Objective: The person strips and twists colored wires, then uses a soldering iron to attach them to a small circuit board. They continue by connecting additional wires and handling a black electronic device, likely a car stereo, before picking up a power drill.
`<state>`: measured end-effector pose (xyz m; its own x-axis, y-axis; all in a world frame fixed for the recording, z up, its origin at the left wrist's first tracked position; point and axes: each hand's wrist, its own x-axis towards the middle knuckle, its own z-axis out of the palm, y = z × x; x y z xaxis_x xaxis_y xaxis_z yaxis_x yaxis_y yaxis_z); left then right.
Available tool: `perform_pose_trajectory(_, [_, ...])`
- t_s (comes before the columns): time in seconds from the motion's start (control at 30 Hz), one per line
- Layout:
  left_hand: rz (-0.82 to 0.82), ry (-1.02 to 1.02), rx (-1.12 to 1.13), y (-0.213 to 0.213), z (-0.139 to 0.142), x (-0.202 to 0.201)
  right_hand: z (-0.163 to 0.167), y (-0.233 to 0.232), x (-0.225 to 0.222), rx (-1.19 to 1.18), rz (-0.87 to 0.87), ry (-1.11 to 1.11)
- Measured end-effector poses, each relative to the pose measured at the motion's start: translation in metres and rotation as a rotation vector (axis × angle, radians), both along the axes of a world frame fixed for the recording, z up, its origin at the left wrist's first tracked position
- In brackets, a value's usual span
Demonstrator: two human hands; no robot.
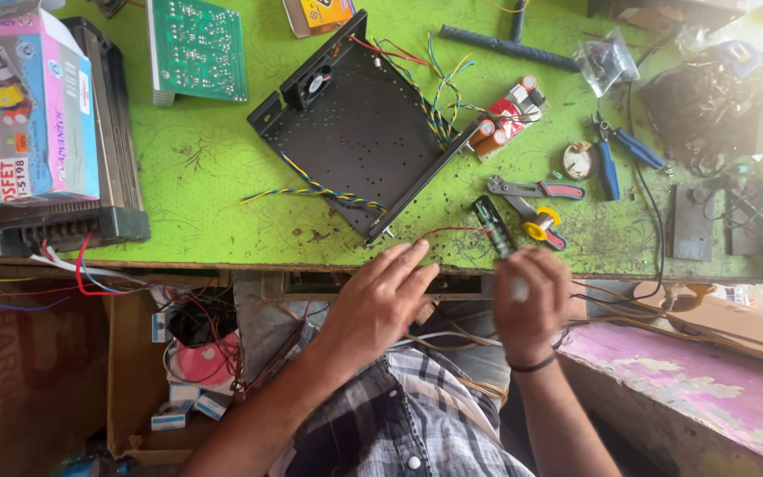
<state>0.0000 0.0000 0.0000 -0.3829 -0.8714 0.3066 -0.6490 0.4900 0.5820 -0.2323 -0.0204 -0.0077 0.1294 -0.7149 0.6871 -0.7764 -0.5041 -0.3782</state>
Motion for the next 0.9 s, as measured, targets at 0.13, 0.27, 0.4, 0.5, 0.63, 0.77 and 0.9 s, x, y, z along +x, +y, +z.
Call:
perform_pose_trajectory(0.13, [-0.119, -0.064, 0.189, 0.001, 0.019, 0.012, -0.001, 0.005, 0.022, 0.115, 0.129, 0.22])
perform_pose_trajectory(0.27, [-0.045, 0.077, 0.084, 0.008, 0.043, 0.035, 0.0, -0.012, 0.031, 0.264, 0.152, 0.224])
perform_pose_trajectory(0.4, [0.296, 0.237, 0.073, 0.011, 0.066, 0.075, -0.003, -0.023, 0.028, 0.498, 0.198, -0.103])
perform_pose_trajectory(0.5, [0.519, 0.314, 0.021, 0.013, 0.07, 0.088, -0.003, -0.015, 0.015, 0.267, 0.107, 0.013])
perform_pose_trajectory(0.63, [0.669, 0.363, 0.104, 0.022, 0.052, 0.141, -0.01, -0.01, 0.036, 0.26, 0.095, -0.028])
perform_pose_trajectory(0.77, [0.607, 0.029, 0.558, 0.069, 0.0, 0.134, -0.017, 0.003, 0.011, 0.232, 0.133, -0.028])
perform_pose_trajectory(0.9, [0.399, -0.217, 0.537, 0.11, -0.05, 0.108, -0.008, -0.007, 0.0, 0.433, 0.272, -0.543])
